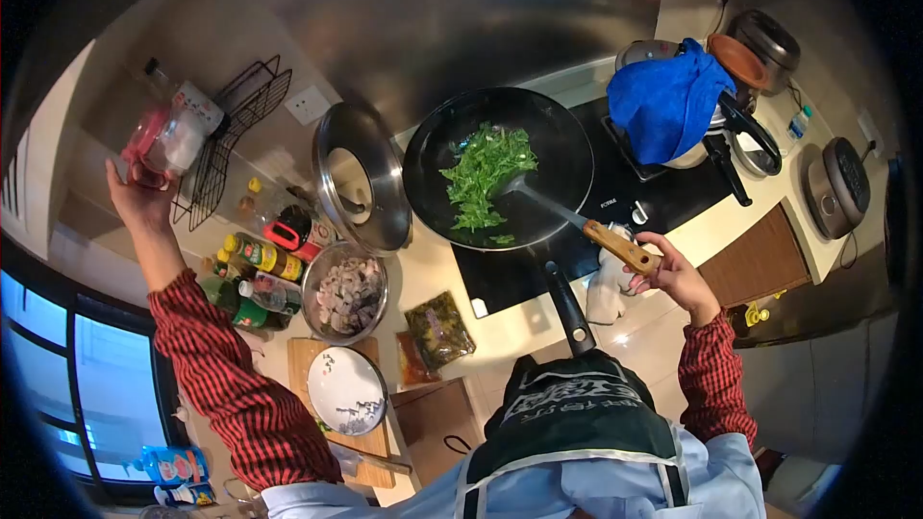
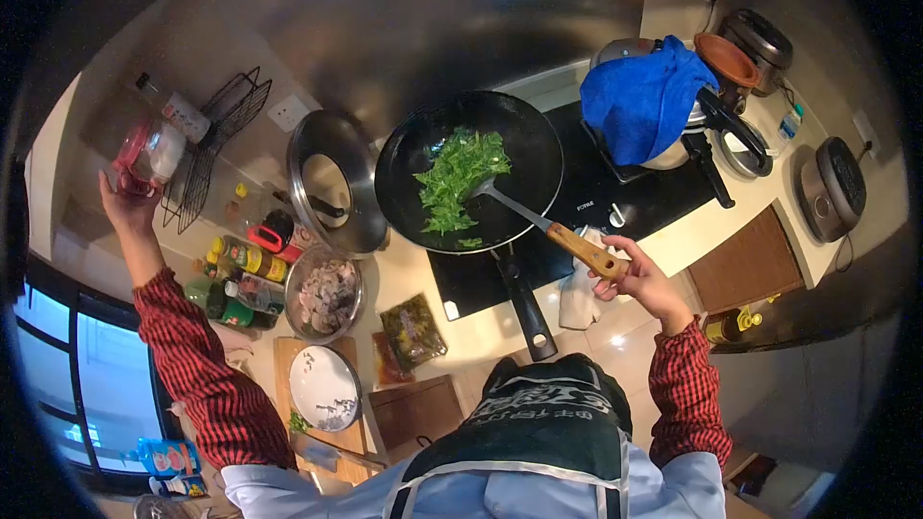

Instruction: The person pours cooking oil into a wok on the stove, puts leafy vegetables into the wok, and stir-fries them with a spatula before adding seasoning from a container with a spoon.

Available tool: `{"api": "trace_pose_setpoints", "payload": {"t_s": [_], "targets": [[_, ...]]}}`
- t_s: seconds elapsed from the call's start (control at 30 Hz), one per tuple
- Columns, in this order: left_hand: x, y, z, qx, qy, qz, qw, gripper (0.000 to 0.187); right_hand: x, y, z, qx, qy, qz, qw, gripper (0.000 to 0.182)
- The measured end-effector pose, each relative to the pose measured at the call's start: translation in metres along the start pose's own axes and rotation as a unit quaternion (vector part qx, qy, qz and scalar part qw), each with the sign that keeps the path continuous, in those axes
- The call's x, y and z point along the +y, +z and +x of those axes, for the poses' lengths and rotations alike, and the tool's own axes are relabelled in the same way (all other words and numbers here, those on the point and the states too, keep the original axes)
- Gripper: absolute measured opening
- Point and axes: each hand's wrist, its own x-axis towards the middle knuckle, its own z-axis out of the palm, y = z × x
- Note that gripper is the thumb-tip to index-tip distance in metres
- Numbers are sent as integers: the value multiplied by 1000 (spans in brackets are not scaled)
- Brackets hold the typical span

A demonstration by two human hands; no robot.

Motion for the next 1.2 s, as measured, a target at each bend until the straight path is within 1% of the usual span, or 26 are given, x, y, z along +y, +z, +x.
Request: {"api": "trace_pose_setpoints", "payload": {"t_s": [0.03,0.07,0.1,0.13,0.17,0.2,0.23,0.27,0.3,0.33,0.37,0.4,0.43,0.5,0.53,0.57,0.6,0.63,0.7,0.73,0.77,0.87,1.0,1.07,1.2], "targets": [[-2,8,-26,-38,-38,-10,999,28,-8,-2,-2,-12,18,-25,999,64],[-8,13,-49,-76,-75,-20,994,27,-22,3,-8,4,39,-74,997,57],[-22,12,-69,-119,-91,-26,988,24,-29,0,-11,1,43,-77,996,57],[-36,18,-99,-126,-108,1,986,21,-34,-4,-12,46,-4,-248,968,51],[-52,18,-123,-157,-100,39,982,20,-40,-6,-13,88,-52,-409,907,45],[-69,15,-148,-173,-113,21,978,20,-55,6,-12,117,-133,-469,865,34],[-85,11,-171,-210,-133,31,968,17,-74,21,-10,117,-168,-455,866,26],[-100,12,-195,-189,-142,37,971,15,-93,39,-11,98,-198,-483,848,23],[-115,10,-211,-295,-142,-6,945,13,-109,58,-11,79,-227,-509,827,20],[-124,6,-231,-258,-198,28,945,12,-121,78,-11,45,-262,-519,813,16],[-132,2,-249,-308,-196,23,931,11,-127,97,-8,11,-296,-527,796,12],[-135,8,-268,-304,-208,8,930,14,-128,110,-3,-33,-349,-536,768,12],[-140,13,-285,-247,-230,9,941,15,-128,122,2,-78,-400,-541,736,13],[-151,8,-301,-305,-235,22,923,15,-123,145,9,-155,-420,-550,705,12],[-154,8,-308,-301,-237,21,923,15,-117,153,14,-166,-430,-584,668,11],[-157,10,-314,-316,-219,25,923,13,-110,159,17,-177,-439,-616,630,9],[-158,10,-318,-331,-201,29,921,13,-104,164,18,-165,-427,-660,595,8],[-161,8,-319,-328,-203,28,922,13,-103,167,19,-169,-425,-660,596,8],[-166,4,-320,-346,-174,62,920,18,-104,173,20,-186,-435,-717,512,8],[-165,5,-322,-309,-199,71,927,23,-104,176,19,-175,-441,-717,510,7],[-164,4,-322,-304,-199,71,929,23,-101,177,19,-180,-442,-716,509,7],[-163,1,-320,-298,-205,52,931,22,-97,176,22,-184,-437,-655,588,10],[-167,0,-317,-283,-235,71,927,21,-97,171,24,-198,-442,-636,601,9],[-170,-1,-316,-289,-253,74,920,21,-97,170,25,-259,-386,-615,637,4],[-173,2,-314,-302,-241,86,918,21,-101,167,28,-249,-382,-599,658,2]]}}
